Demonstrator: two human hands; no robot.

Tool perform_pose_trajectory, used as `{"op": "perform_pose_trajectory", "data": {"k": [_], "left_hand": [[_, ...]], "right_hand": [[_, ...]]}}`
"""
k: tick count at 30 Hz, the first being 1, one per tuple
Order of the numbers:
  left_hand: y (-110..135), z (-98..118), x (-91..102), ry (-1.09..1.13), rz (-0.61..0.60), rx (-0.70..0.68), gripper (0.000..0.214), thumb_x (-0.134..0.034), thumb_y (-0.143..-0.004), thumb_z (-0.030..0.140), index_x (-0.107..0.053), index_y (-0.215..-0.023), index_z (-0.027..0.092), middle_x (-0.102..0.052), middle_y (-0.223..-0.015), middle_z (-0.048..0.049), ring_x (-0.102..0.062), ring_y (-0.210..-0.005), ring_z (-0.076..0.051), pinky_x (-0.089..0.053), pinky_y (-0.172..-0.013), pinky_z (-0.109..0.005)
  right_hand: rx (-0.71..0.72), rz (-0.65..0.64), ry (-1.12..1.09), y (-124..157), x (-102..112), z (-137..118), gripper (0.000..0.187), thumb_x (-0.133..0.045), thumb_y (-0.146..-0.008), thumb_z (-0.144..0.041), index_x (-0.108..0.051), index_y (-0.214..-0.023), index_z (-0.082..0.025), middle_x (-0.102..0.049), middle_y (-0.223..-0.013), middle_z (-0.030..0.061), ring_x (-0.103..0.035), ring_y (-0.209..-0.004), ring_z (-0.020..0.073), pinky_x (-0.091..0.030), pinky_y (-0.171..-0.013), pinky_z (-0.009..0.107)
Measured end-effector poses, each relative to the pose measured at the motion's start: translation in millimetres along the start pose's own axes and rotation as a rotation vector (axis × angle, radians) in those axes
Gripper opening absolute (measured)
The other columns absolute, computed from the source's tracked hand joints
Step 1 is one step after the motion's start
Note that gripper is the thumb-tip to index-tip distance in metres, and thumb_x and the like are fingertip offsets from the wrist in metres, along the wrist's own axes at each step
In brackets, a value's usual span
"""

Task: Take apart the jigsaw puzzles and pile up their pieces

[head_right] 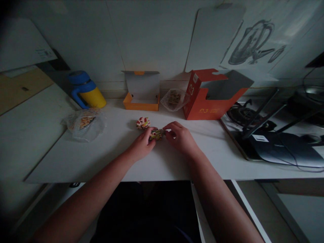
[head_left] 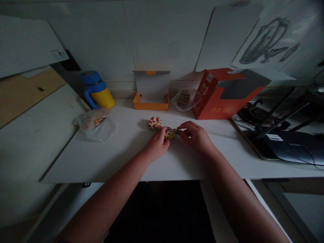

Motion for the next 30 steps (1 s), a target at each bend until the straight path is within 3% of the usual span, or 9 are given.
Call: {"op": "perform_pose_trajectory", "data": {"k": [5, 12, 19, 26, 30], "left_hand": [[-0.6, 1.8, -0.2, 0.015, -0.014, -0.003, 0.050, -0.057, -0.092, 0.008, -0.046, -0.139, 0.021, -0.064, -0.139, -0.0162, -0.063, -0.131, -0.028, -0.052, -0.113, -0.047], [-1.6, 4.5, -0.3, 0.014, -0.013, -0.036, 0.047, -0.056, -0.093, 0.008, -0.047, -0.138, 0.020, -0.064, -0.138, -0.0173, -0.062, -0.133, -0.029, -0.050, -0.115, -0.049], [-0.9, 3.2, -1.0, 0.003, -0.023, -0.020, 0.048, -0.055, -0.093, 0.008, -0.046, -0.139, 0.019, -0.062, -0.141, -0.0180, -0.059, -0.137, -0.029, -0.049, -0.117, -0.049], [-0.2, 0.0, -3.2, -0.006, -0.035, 0.008, 0.050, -0.056, -0.094, 0.009, -0.044, -0.141, 0.019, -0.061, -0.145, -0.0183, -0.059, -0.137, -0.029, -0.050, -0.115, -0.048], [0.4, -0.7, -2.3, -0.011, -0.029, 0.017, 0.049, -0.055, -0.094, 0.009, -0.045, -0.141, 0.019, -0.062, -0.143, -0.0180, -0.061, -0.134, -0.029, -0.050, -0.114, -0.047]], "right_hand": [[0.075, -0.101, -0.107, 1.3, -11.7, -11.5, 0.038, -0.059, -0.091, -0.013, -0.072, -0.125, -0.025, -0.071, -0.120, 0.0080, -0.072, -0.098, 0.0204, -0.063, -0.084, 0.034], [0.125, -0.114, -0.026, 2.1, -17.5, -14.7, 0.044, -0.059, -0.095, -0.014, -0.071, -0.134, -0.029, -0.066, -0.126, 0.0098, -0.070, -0.104, 0.0221, -0.062, -0.080, 0.034], [0.204, -0.125, 0.050, 2.8, -19.9, -19.3, 0.057, -0.060, -0.093, -0.009, -0.065, -0.144, -0.032, -0.063, -0.127, 0.0107, -0.068, -0.112, 0.0244, -0.059, -0.096, 0.040], [0.243, -0.037, 0.099, 2.5, -8.0, -18.9, 0.044, -0.059, -0.091, -0.005, -0.074, -0.126, -0.027, -0.070, -0.118, 0.0094, -0.071, -0.102, 0.0228, -0.059, -0.089, 0.037], [0.161, -0.024, 0.104, 0.5, -3.3, -10.2, 0.024, -0.061, -0.093, -0.012, -0.074, -0.111, -0.022, -0.072, -0.109, 0.0082, -0.070, -0.084, 0.0188, -0.058, -0.076, 0.033]]}}
Point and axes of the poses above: each hand's wrist, its own y-axis away from the middle knuckle, its own x-axis out of the back of the hand, z = x × y, the point moved 10 cm from there along -y, towards the middle knuckle
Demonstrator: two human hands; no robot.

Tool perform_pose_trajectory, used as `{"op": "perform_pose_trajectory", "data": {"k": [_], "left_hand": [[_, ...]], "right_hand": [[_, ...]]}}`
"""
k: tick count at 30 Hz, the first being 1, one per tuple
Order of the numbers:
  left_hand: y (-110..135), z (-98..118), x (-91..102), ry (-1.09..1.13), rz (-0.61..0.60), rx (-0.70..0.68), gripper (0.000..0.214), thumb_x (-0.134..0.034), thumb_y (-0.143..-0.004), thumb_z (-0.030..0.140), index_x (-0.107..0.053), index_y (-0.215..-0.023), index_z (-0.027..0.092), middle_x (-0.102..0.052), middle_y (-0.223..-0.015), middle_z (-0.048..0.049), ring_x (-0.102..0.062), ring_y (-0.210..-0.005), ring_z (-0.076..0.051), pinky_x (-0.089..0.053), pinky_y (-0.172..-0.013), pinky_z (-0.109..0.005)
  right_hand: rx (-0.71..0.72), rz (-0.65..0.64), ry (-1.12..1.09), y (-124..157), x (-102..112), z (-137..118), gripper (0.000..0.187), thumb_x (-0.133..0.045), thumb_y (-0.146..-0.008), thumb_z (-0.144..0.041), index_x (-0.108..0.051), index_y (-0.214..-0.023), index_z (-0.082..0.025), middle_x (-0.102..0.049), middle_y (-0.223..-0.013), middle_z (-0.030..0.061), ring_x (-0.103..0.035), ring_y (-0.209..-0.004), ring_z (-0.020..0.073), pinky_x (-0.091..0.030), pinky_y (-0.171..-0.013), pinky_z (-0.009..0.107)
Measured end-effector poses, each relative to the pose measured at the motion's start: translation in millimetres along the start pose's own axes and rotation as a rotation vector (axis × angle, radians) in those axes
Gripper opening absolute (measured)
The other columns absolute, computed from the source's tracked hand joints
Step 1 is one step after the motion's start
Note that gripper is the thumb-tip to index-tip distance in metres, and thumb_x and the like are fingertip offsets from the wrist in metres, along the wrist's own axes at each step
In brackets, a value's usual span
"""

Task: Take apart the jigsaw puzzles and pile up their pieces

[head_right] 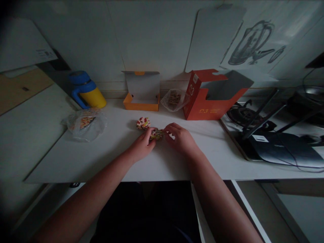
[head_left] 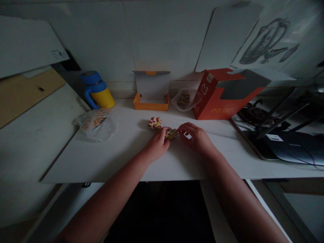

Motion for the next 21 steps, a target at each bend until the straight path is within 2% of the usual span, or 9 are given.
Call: {"op": "perform_pose_trajectory", "data": {"k": [3, 7, 15, 21], "left_hand": [[-0.1, 0.6, -0.2, -0.003, -0.001, -0.012, 0.047, -0.055, -0.095, 0.010, -0.045, -0.141, 0.018, -0.063, -0.141, -0.0183, -0.062, -0.133, -0.028, -0.051, -0.114, -0.047], [-0.7, 1.1, -0.6, -0.011, -0.001, -0.030, 0.047, -0.055, -0.095, 0.010, -0.045, -0.140, 0.017, -0.063, -0.140, -0.0192, -0.062, -0.133, -0.028, -0.050, -0.114, -0.046], [0.1, 1.8, 0.6, 0.016, -0.005, -0.014, 0.046, -0.056, -0.096, 0.012, -0.047, -0.141, 0.019, -0.065, -0.138, -0.0172, -0.064, -0.129, -0.027, -0.051, -0.114, -0.045], [-0.7, 1.3, 0.7, 0.009, -0.012, -0.003, 0.048, -0.055, -0.096, 0.011, -0.046, -0.142, 0.016, -0.064, -0.139, -0.0199, -0.064, -0.129, -0.029, -0.051, -0.113, -0.048]], "right_hand": [[-0.075, -0.030, 0.037, -0.7, -2.1, 9.3, 0.009, -0.064, -0.095, -0.018, -0.072, -0.099, -0.020, -0.070, -0.096, 0.0058, -0.067, -0.075, 0.0168, -0.054, -0.070, 0.031], [-0.126, -0.047, 0.074, -1.1, -3.8, 18.7, 0.007, -0.064, -0.095, -0.019, -0.070, -0.092, -0.020, -0.069, -0.090, 0.0041, -0.066, -0.074, 0.0165, -0.051, -0.070, 0.030], [-0.204, -0.064, 0.023, 1.4, -7.2, 27.8, 0.006, -0.061, -0.091, -0.018, -0.066, -0.094, -0.020, -0.070, -0.090, 0.0048, -0.065, -0.072, 0.0170, -0.051, -0.068, 0.029], [-0.276, -0.044, -0.047, 4.6, -4.2, 32.7, 0.006, -0.055, -0.097, -0.027, -0.058, -0.098, -0.022, -0.071, -0.089, 0.0047, -0.065, -0.074, 0.0182, -0.049, -0.069, 0.030]]}}
Point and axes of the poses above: each hand's wrist, its own y-axis away from the middle knuckle, its own x-axis out of the back of the hand, z = x × y, the point moved 10 cm from there along -y, towards the middle knuckle
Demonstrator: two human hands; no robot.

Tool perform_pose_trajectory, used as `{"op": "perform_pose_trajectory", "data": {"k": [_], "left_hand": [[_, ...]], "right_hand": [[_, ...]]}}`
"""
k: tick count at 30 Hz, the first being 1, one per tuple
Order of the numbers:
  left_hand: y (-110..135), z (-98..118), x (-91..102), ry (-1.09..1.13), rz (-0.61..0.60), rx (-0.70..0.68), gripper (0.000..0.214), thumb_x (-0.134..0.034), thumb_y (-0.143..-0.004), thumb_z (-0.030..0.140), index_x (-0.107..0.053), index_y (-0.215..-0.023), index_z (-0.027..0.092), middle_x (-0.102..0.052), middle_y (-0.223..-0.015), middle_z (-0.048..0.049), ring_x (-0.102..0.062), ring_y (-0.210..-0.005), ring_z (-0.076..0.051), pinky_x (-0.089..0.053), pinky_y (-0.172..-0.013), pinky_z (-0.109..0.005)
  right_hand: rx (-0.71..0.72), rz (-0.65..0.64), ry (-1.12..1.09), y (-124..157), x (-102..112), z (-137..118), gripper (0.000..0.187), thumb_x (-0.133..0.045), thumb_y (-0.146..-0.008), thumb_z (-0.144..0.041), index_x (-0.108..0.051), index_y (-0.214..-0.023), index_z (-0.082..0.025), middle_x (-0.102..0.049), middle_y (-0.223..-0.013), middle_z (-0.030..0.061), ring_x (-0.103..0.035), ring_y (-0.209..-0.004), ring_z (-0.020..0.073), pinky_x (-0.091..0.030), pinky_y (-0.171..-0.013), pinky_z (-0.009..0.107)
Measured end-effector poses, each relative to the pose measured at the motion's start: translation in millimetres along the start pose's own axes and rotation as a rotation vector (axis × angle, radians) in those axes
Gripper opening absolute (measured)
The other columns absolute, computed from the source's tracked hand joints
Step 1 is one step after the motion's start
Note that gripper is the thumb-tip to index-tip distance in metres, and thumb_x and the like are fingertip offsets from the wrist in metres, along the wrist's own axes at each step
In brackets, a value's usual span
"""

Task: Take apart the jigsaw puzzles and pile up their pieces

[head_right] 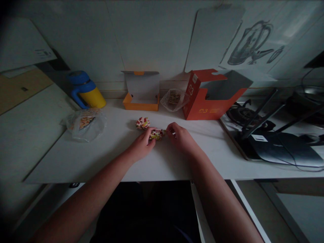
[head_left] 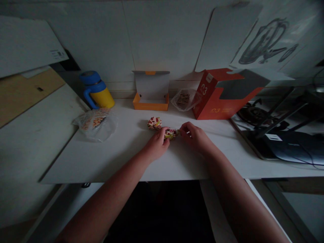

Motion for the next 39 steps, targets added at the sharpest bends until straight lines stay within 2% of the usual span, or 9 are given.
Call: {"op": "perform_pose_trajectory", "data": {"k": [7, 14, 18, 22, 27, 33, 36, 39], "left_hand": [[-0.4, -0.6, -0.7, 0.020, -0.009, 0.020, 0.046, -0.054, -0.097, 0.013, -0.045, -0.142, 0.016, -0.065, -0.138, -0.0200, -0.065, -0.126, -0.027, -0.052, -0.112, -0.047], [-0.2, 0.3, -0.2, 0.030, 0.002, 0.002, 0.045, -0.056, -0.096, 0.013, -0.047, -0.140, 0.020, -0.066, -0.137, -0.0169, -0.065, -0.127, -0.026, -0.051, -0.112, -0.047], [-0.9, -3.0, -1.0, 0.017, 0.010, 0.003, 0.047, -0.056, -0.096, 0.013, -0.046, -0.141, 0.018, -0.066, -0.136, -0.0188, -0.066, -0.125, -0.027, -0.053, -0.111, -0.047], [-1.1, -3.6, -0.9, 0.000, 0.017, 0.000, 0.047, -0.056, -0.096, 0.014, -0.046, -0.142, 0.018, -0.066, -0.137, -0.0200, -0.065, -0.128, -0.028, -0.052, -0.111, -0.047], [-0.4, -0.3, 0.5, 0.016, 0.012, 0.002, 0.046, -0.056, -0.096, 0.012, -0.046, -0.141, 0.020, -0.067, -0.135, -0.0169, -0.066, -0.125, -0.027, -0.052, -0.111, -0.046], [0.7, -1.2, 0.4, -0.005, 0.016, 0.003, 0.047, -0.056, -0.095, 0.013, -0.046, -0.141, 0.019, -0.064, -0.139, -0.0171, -0.064, -0.129, -0.027, -0.052, -0.113, -0.046], [0.9, -2.7, -0.6, -0.010, 0.012, 0.002, 0.049, -0.056, -0.094, 0.011, -0.044, -0.142, 0.018, -0.063, -0.141, -0.0184, -0.063, -0.131, -0.027, -0.051, -0.113, -0.046], [0.6, -2.6, -0.1, -0.002, 0.019, -0.004, 0.050, -0.057, -0.093, 0.010, -0.044, -0.141, 0.019, -0.062, -0.141, -0.0182, -0.063, -0.132, -0.027, -0.051, -0.113, -0.046]], "right_hand": [[-0.111, 0.024, -0.044, 0.4, 1.4, 11.3, 0.007, -0.054, -0.100, -0.031, -0.055, -0.100, -0.024, -0.073, -0.082, 0.0018, -0.066, -0.071, 0.0182, -0.046, -0.067, 0.029], [-0.127, 0.011, -0.144, 0.1, -5.6, 18.2, 0.025, -0.068, -0.092, -0.038, -0.063, -0.112, -0.024, -0.077, -0.098, 0.0044, -0.069, -0.075, 0.0184, -0.050, -0.067, 0.029], [-0.145, -0.009, -0.225, -0.1, -11.0, 23.0, 0.018, -0.064, -0.093, -0.033, -0.063, -0.107, -0.023, -0.076, -0.092, 0.0031, -0.071, -0.070, 0.0173, -0.051, -0.064, 0.028], [-0.164, 0.034, -0.331, -0.8, -11.2, 28.0, 0.019, -0.062, -0.093, -0.035, -0.060, -0.108, -0.024, -0.075, -0.099, 0.0050, -0.075, -0.076, 0.0189, -0.055, -0.066, 0.029], [-0.083, 0.047, -0.197, -2.0, -5.3, 18.9, 0.015, -0.059, -0.094, -0.027, -0.064, -0.108, -0.023, -0.075, -0.094, 0.0039, -0.071, -0.075, 0.0178, -0.054, -0.069, 0.030], [0.079, -0.014, -0.029, -2.9, -8.3, -3.5, 0.016, -0.062, -0.095, -0.023, -0.074, -0.106, -0.023, -0.075, -0.100, 0.0051, -0.068, -0.084, 0.0185, -0.052, -0.076, 0.031], [0.041, -0.001, -0.036, -2.8, -9.5, -1.3, 0.020, -0.067, -0.094, -0.023, -0.073, -0.113, -0.023, -0.075, -0.095, 0.0037, -0.068, -0.077, 0.0176, -0.052, -0.072, 0.029], [0.017, 0.017, -0.054, -2.2, -9.6, 0.5, 0.015, -0.070, -0.092, -0.025, -0.074, -0.106, -0.023, -0.076, -0.092, 0.0034, -0.068, -0.074, 0.0175, -0.051, -0.068, 0.029]]}}
Point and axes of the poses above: each hand's wrist, its own y-axis away from the middle knuckle, its own x-axis out of the back of the hand, z = x × y, the point moved 10 cm from there along -y, towards the middle knuckle
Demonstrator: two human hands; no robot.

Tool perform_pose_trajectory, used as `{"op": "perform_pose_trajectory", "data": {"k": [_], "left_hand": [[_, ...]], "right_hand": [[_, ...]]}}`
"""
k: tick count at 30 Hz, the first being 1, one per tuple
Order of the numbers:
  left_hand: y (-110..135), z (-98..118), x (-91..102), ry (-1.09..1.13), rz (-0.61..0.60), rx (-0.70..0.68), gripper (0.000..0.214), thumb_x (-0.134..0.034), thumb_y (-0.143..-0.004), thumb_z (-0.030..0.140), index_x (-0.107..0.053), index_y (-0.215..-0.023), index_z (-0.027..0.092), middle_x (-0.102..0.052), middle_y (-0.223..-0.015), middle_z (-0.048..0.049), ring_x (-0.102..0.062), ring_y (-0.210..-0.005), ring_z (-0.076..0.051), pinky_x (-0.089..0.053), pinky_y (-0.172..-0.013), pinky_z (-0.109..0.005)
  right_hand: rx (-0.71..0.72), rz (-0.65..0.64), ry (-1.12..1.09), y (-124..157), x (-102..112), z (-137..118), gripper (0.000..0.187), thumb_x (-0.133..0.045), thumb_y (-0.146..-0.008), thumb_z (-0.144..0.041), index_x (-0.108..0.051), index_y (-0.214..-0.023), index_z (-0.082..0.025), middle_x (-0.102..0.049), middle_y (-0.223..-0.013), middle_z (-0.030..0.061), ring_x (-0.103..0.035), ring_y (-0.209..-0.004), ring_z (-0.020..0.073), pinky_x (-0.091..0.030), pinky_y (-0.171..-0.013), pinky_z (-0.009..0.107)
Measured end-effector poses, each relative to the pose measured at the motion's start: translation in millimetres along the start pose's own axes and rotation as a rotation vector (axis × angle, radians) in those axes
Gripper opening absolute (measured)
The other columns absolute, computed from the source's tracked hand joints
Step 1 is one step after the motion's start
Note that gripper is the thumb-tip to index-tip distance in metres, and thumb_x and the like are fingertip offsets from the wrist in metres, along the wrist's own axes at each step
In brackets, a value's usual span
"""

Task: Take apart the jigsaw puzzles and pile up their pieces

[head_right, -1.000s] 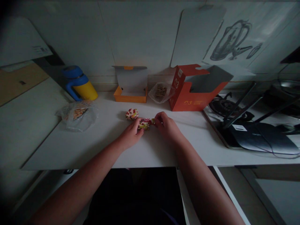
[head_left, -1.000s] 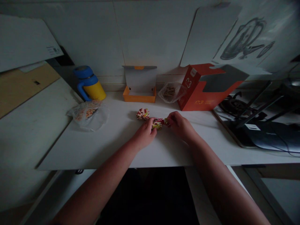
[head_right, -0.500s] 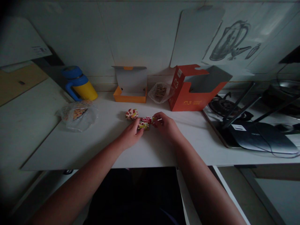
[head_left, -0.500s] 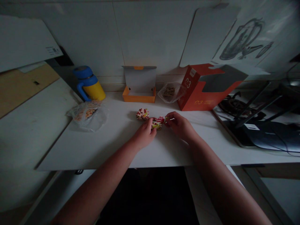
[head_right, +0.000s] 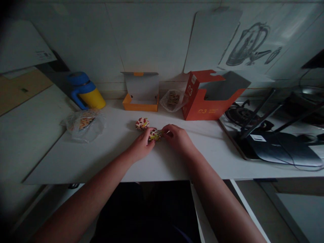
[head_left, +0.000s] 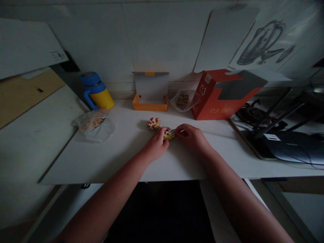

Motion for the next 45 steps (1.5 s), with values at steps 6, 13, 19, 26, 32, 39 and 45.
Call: {"op": "perform_pose_trajectory", "data": {"k": [6, 13, 19, 26, 32, 39, 45], "left_hand": [[-0.1, 5.1, 1.7, 0.032, -0.003, -0.034, 0.052, -0.057, -0.091, 0.007, -0.044, -0.140, 0.020, -0.061, -0.144, -0.0166, -0.061, -0.135, -0.027, -0.050, -0.115, -0.046], [0.2, 3.7, 1.9, 0.032, -0.017, 0.008, 0.051, -0.057, -0.092, 0.008, -0.046, -0.140, 0.021, -0.063, -0.141, -0.0156, -0.063, -0.132, -0.027, -0.052, -0.113, -0.046], [-0.3, 4.5, 1.5, 0.025, -0.015, -0.010, 0.052, -0.056, -0.091, 0.007, -0.045, -0.141, 0.019, -0.060, -0.146, -0.0169, -0.060, -0.137, -0.027, -0.049, -0.117, -0.047], [-0.3, 2.3, 0.8, 0.027, -0.008, 0.007, 0.053, -0.057, -0.091, 0.007, -0.045, -0.141, 0.022, -0.062, -0.142, -0.0158, -0.062, -0.133, -0.027, -0.050, -0.115, -0.049], [-0.5, 3.5, 1.2, 0.032, 0.003, -0.011, 0.052, -0.057, -0.091, 0.007, -0.045, -0.140, 0.021, -0.061, -0.144, -0.0161, -0.061, -0.134, -0.028, -0.050, -0.115, -0.048], [-0.3, 2.8, 1.8, 0.043, -0.009, 0.007, 0.051, -0.058, -0.091, 0.008, -0.047, -0.139, 0.021, -0.065, -0.139, -0.0152, -0.066, -0.128, -0.027, -0.053, -0.111, -0.046], [-1.1, 2.6, 2.3, 0.021, 0.003, 0.002, 0.051, -0.058, -0.091, 0.008, -0.047, -0.138, 0.022, -0.065, -0.138, -0.0136, -0.065, -0.128, -0.026, -0.052, -0.112, -0.045]], "right_hand": [[0.084, -0.028, 0.022, 0.5, -2.6, -11.7, 0.014, -0.068, -0.094, -0.026, -0.077, -0.104, -0.023, -0.077, -0.095, 0.0043, -0.070, -0.080, 0.0186, -0.053, -0.073, 0.030], [0.074, -0.014, 0.008, 1.5, 0.6, -12.0, 0.010, -0.066, -0.094, -0.025, -0.075, -0.096, -0.022, -0.076, -0.093, 0.0045, -0.071, -0.076, 0.0180, -0.057, -0.071, 0.030], [0.227, -0.048, 0.004, 4.7, 1.0, -27.3, 0.019, -0.062, -0.100, -0.025, -0.078, -0.109, -0.024, -0.077, -0.103, 0.0074, -0.073, -0.087, 0.0201, -0.059, -0.079, 0.033], [0.204, -0.098, 0.097, 4.2, -1.7, -27.8, 0.014, -0.063, -0.096, -0.020, -0.076, -0.100, -0.021, -0.072, -0.100, 0.0080, -0.069, -0.076, 0.0182, -0.057, -0.072, 0.032], [0.207, -0.113, 0.082, 6.8, -2.6, -32.9, 0.025, -0.063, -0.096, -0.019, -0.072, -0.119, -0.023, -0.070, -0.108, 0.0074, -0.068, -0.076, 0.0159, -0.055, -0.071, 0.030], [0.181, -0.096, 0.043, 6.6, -0.3, -32.6, 0.017, -0.062, -0.096, -0.020, -0.071, -0.110, -0.022, -0.068, -0.106, 0.0063, -0.067, -0.071, 0.0139, -0.054, -0.067, 0.029], [0.194, -0.102, 0.130, 6.6, -4.1, -31.1, 0.009, -0.061, -0.097, -0.022, -0.069, -0.101, -0.021, -0.067, -0.101, 0.0060, -0.064, -0.069, 0.0141, -0.053, -0.067, 0.030]]}}
Point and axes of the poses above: each hand's wrist, its own y-axis away from the middle knuckle, its own x-axis out of the back of the hand, z = x × y, the point moved 10 cm from there along -y, towards the middle knuckle
